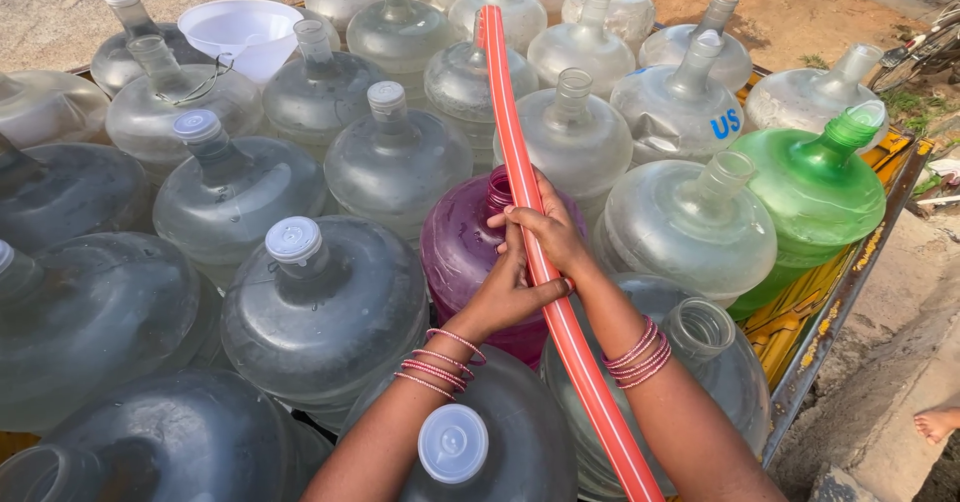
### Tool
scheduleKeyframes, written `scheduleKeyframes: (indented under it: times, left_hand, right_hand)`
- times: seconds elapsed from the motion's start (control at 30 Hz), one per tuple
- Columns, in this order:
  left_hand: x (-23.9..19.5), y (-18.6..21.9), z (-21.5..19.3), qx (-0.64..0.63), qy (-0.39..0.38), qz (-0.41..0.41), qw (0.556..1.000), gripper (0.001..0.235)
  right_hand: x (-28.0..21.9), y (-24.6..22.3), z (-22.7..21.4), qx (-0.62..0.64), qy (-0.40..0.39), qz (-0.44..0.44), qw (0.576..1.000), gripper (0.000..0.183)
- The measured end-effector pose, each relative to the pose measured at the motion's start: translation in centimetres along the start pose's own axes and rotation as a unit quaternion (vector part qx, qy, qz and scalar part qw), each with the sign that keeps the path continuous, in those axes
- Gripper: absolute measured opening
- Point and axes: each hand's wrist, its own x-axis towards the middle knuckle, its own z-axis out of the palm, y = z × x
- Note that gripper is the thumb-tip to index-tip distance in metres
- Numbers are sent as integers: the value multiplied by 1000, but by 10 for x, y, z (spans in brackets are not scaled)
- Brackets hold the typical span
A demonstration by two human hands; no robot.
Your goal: The person fills a purple water jug by inserting a red hose into its opening, then briefly moves the hose to a clear jug before returning it to the purple one.
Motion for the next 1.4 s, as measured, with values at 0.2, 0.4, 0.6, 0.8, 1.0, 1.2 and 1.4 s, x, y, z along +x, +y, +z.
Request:
scheduleKeyframes:
  times: [0.2,0.4,0.6,0.8,1.0,1.2,1.4]
  left_hand:
    - [0,1,0,9,1,-23,1000,116]
    - [0,0,0,-31,-4,-13,999,117]
    - [-1,0,2,-8,8,-14,1000,119]
    - [-2,-6,0,-2,10,-16,1000,121]
    - [-3,-4,4,-97,-1,-42,994,119]
    - [-2,2,3,-119,-2,-38,992,117]
    - [-2,-2,2,-119,-5,-33,992,116]
  right_hand:
    - [4,10,-8,58,-13,-1,998,82]
    - [4,10,-9,60,-28,-12,998,84]
    - [6,14,-12,51,-12,20,998,82]
    - [4,6,-4,36,-8,-1,999,79]
    - [-10,-21,9,-179,32,-49,982,70]
    - [-15,-30,15,-313,87,-92,941,70]
    - [-16,-32,16,-349,103,-70,929,69]
